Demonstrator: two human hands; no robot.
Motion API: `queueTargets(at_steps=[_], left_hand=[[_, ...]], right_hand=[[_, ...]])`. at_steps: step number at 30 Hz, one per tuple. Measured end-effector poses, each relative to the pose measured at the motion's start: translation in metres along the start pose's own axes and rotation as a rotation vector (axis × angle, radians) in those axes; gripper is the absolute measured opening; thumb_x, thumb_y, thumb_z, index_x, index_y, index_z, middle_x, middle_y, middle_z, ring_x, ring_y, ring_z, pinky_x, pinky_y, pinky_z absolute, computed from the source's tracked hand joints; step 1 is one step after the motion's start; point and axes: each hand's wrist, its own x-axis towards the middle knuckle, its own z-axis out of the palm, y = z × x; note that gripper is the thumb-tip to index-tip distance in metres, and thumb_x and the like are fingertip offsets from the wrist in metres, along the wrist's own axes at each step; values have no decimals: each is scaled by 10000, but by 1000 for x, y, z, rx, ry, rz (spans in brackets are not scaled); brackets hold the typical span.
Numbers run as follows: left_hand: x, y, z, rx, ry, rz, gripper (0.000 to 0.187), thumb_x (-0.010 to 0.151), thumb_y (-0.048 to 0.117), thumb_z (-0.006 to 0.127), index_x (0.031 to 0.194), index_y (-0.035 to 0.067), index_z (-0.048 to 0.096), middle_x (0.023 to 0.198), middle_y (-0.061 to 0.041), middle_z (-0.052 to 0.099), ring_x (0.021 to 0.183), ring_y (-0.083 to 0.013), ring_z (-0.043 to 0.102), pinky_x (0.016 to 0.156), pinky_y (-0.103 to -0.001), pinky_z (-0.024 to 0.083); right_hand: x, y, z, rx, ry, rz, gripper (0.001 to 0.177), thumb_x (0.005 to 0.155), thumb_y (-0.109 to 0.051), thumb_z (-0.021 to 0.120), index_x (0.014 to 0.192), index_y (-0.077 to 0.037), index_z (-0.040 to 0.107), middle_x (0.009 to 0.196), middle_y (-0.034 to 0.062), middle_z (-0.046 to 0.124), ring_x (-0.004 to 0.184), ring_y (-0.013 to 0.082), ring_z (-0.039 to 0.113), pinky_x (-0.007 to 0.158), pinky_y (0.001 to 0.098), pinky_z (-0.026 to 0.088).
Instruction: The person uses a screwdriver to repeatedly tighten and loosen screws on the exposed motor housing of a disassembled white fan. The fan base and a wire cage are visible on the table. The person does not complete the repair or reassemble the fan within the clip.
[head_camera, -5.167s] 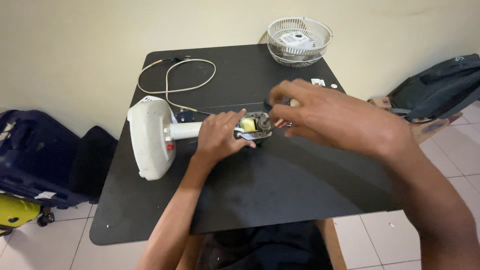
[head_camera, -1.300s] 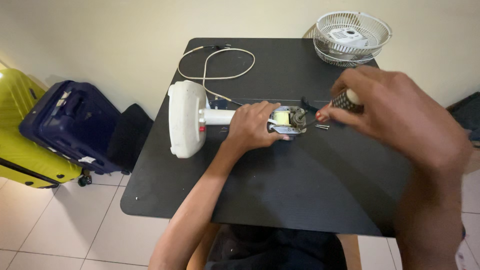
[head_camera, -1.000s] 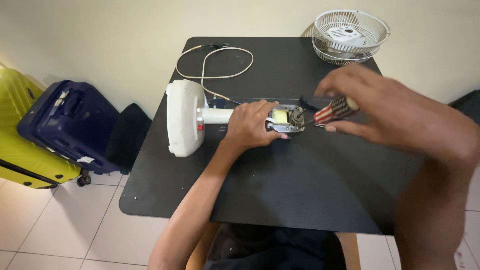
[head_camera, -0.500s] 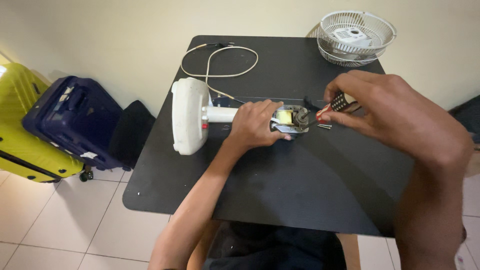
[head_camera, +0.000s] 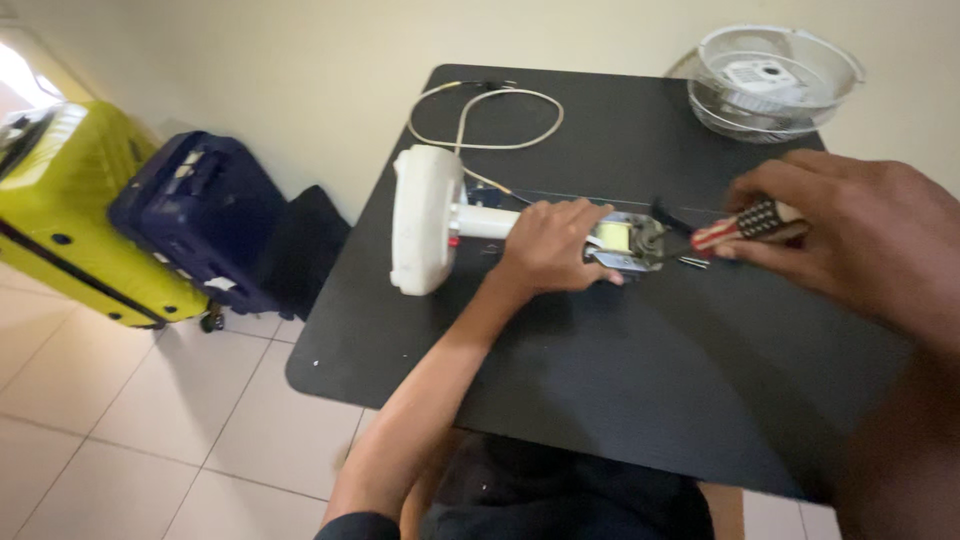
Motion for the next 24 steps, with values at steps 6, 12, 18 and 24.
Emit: queueTargets(at_steps=[6, 12, 18, 24], left_hand=[[-4, 4, -3, 8, 51, -11, 875, 585, 656, 847, 1208, 58, 708, 980, -80, 724, 836, -297, 718, 748, -410, 540], [-1, 1, -1, -31, 45, 25, 911, 595, 682, 853, 1179, 0, 697, 983, -108, 731, 850, -280, 736, 726, -389, 549], [-3, -2, 4, -37, 87, 39, 922, 577, 683, 841, 1176, -5, 709, 960, -115, 739, 819, -290, 733, 712, -390, 552], [-1, -5, 9, -27, 2, 15, 953, 602, 719, 842, 1181, -24, 704, 918, -134, 723, 781, -282, 729, 679, -400, 543]], right_hand=[[10, 9, 16, -75, 111, -85, 470, 785, -455, 811, 1112, -128, 728, 906, 36, 759, 678, 118, 761, 594, 238, 612], [10, 14, 27, -65, 129, -43, 426, 817, -458, 803, 1093, -140, 735, 914, 54, 763, 703, 146, 769, 592, 264, 616], [12, 6, 26, 4, 197, -84, 534, 781, -451, 798, 1202, -139, 698, 1009, 82, 759, 784, 194, 783, 634, 298, 632], [24, 4, 19, 464, 181, -234, 546, 794, -347, 792, 1248, -90, 632, 922, 55, 790, 773, 184, 789, 632, 301, 625]])
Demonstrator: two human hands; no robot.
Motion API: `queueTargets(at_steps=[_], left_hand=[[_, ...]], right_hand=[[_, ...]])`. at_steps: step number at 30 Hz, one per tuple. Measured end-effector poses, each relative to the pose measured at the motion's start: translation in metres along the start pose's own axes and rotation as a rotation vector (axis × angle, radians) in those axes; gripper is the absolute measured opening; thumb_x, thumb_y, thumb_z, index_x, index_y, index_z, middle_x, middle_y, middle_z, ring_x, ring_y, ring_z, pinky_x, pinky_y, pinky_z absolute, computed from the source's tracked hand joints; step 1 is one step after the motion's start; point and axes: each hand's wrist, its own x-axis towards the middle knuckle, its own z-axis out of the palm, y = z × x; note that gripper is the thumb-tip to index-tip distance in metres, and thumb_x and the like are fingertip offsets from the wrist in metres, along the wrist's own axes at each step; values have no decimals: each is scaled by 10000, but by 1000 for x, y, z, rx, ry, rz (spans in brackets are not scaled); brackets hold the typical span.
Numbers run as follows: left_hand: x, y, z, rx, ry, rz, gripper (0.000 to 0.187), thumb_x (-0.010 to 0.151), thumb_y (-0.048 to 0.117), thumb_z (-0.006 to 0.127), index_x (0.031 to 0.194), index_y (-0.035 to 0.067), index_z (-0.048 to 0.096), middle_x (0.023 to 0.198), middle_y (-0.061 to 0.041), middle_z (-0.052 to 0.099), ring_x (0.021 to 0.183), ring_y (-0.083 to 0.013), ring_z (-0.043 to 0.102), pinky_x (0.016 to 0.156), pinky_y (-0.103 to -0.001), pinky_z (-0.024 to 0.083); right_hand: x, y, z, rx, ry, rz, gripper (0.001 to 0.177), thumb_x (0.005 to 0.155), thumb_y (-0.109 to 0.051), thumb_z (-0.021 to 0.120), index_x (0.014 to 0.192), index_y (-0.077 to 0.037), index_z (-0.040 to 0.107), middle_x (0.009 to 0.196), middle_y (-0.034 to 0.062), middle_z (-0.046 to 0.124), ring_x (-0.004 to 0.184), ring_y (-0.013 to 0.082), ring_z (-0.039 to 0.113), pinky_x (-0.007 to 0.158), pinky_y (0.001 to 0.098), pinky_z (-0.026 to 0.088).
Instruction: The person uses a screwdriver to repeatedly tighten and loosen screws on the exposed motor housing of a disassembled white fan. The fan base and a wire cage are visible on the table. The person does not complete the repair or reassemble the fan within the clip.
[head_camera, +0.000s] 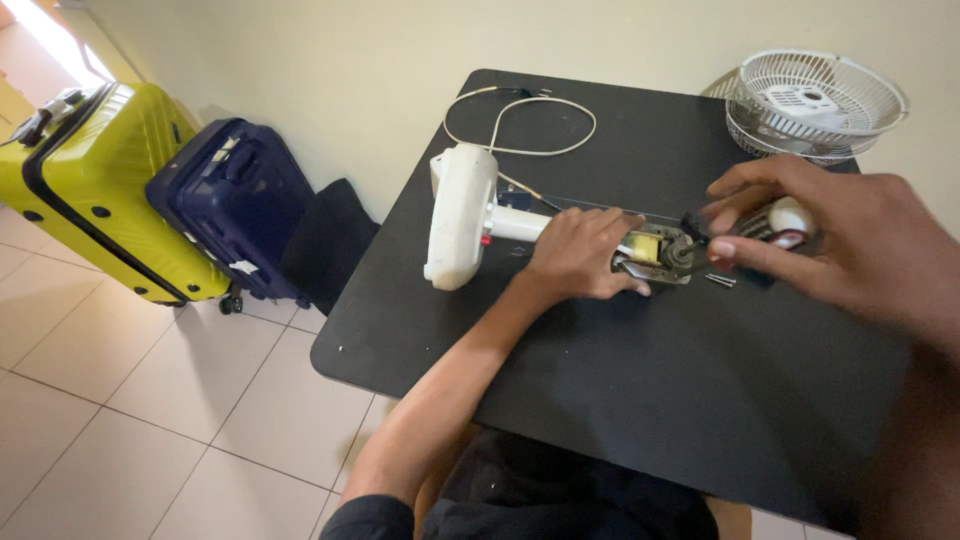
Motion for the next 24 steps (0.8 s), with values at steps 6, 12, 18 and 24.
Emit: queueTargets(at_steps=[6, 12, 18, 24], left_hand=[[-4, 0, 3, 4, 56, -27, 931, 573, 679, 855, 1179, -11, 701, 981, -140, 730, 787, -311, 720, 693, -420, 540], [-2, -3, 4, -26, 33, 5, 948, 602, 690, 848, 1215, -12, 673, 1016, -137, 722, 864, -305, 732, 748, -426, 548], [-3, -1, -2, -7, 42, 8, 920, 621, 686, 844, 1215, 1, 689, 1014, -149, 721, 869, -351, 713, 759, -451, 546], [-3, 2, -5, 13, 65, 6, 893, 607, 672, 840, 1221, 37, 704, 997, -119, 721, 853, -345, 715, 774, -452, 550]], right_hand=[[16, -5, 46, 500, 322, -412, 243, 942, -185, 727, 1146, -75, 651, 983, 95, 744, 784, 145, 748, 631, 263, 605], [-82, -44, 59, 757, -10, -306, 181, 966, -253, 608, 977, -103, 708, 862, 4, 782, 758, 104, 756, 594, 264, 611], [-105, -96, 26, 66, -985, 382, 294, 897, -501, 693, 858, -244, 829, 938, 7, 800, 950, 144, 777, 830, 340, 595], [-93, -120, 9, -32, -1249, 601, 192, 887, -430, 702, 950, -304, 831, 1025, -51, 803, 1015, 90, 783, 928, 308, 593]])
